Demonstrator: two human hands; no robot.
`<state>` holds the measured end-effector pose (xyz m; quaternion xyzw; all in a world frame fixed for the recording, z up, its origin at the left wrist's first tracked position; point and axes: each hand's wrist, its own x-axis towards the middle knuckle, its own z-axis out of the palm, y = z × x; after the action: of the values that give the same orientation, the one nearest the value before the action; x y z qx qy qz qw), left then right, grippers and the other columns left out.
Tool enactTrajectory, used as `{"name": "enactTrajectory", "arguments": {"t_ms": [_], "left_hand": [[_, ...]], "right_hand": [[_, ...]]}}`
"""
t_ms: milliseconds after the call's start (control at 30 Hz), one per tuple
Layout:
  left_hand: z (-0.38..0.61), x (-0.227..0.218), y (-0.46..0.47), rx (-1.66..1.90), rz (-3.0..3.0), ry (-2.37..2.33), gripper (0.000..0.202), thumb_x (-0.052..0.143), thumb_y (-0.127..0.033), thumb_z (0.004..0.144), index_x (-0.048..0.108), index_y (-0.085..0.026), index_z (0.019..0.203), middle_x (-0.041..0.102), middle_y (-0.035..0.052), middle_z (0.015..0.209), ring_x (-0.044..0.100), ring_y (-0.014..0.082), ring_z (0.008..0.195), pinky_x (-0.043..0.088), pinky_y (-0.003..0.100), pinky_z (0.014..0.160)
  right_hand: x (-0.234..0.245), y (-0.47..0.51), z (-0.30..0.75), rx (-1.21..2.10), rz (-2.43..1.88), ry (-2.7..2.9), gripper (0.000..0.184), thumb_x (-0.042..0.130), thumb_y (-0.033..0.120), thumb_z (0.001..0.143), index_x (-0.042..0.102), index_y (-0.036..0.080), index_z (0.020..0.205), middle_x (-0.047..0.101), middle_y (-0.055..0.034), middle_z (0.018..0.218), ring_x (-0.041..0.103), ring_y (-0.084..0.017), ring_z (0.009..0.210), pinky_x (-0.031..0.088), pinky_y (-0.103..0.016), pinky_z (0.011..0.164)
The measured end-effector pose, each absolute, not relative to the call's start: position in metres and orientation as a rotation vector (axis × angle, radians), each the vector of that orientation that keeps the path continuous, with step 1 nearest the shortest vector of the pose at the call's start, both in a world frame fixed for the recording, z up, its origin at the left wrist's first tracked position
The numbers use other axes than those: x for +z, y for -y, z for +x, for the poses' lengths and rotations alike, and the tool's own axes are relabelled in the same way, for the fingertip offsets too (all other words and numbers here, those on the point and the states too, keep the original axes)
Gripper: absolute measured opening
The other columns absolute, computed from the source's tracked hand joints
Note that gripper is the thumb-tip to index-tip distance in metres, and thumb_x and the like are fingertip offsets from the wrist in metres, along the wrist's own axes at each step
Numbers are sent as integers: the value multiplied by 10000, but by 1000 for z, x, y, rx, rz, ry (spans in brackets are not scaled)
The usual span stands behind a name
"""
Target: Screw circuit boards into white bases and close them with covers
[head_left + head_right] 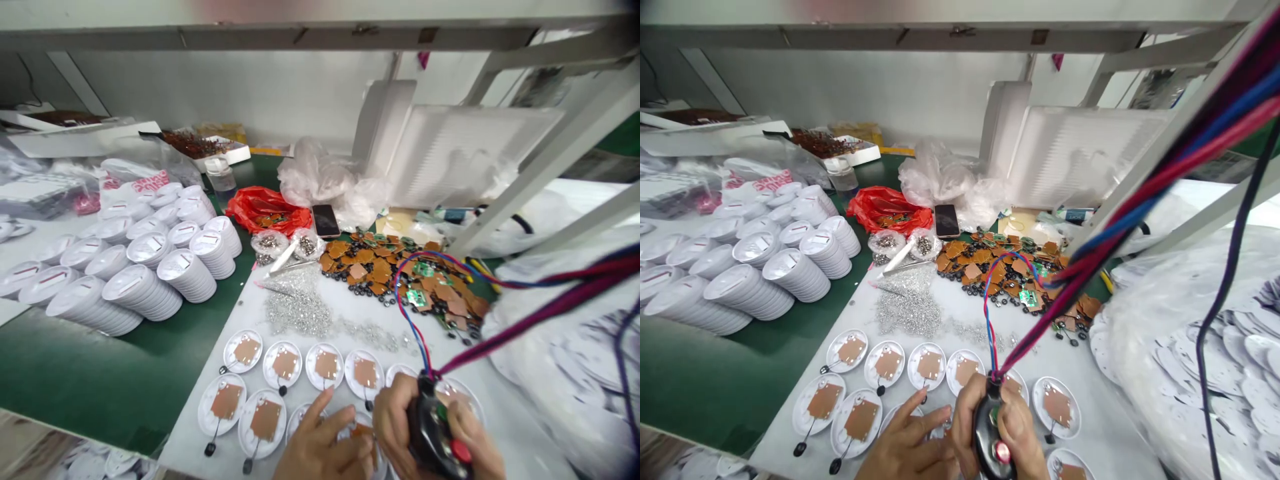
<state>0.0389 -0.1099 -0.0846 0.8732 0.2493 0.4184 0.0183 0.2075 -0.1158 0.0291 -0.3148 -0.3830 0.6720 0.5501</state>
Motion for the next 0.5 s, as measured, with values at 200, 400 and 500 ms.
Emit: {"name": "enactTrajectory", "arguments": {"t_ms": [200, 400, 500], "left_hand": [[44, -80, 106, 1457, 2625, -822, 235, 615, -226, 988, 645, -274, 760, 763, -139, 775, 746, 117, 920, 409, 388, 1180], [44, -67, 104, 1509, 2461, -924, 211, 578, -237, 1017, 705, -258, 850, 763, -80, 743, 742, 99, 780, 504, 290, 1059], [38, -63, 101, 1330, 2551, -822, 228, 560, -234, 1031, 698, -264, 852, 775, -98, 808, 732, 110, 849, 464, 309, 1080]], "right_hand": [[70, 83, 217, 1334, -671, 843, 541, 496, 740, 821, 681, 237, 749, 521, -13, 548, 491, -174, 527, 441, -329, 549], [57, 23, 194, 1035, -771, 783, 510, 518, 657, 860, 622, 220, 619, 503, 3, 463, 454, -146, 422, 385, -288, 447], [45, 15, 190, 1053, -793, 779, 485, 570, 650, 836, 621, 218, 624, 513, 8, 467, 455, -144, 422, 381, -278, 436]]}}
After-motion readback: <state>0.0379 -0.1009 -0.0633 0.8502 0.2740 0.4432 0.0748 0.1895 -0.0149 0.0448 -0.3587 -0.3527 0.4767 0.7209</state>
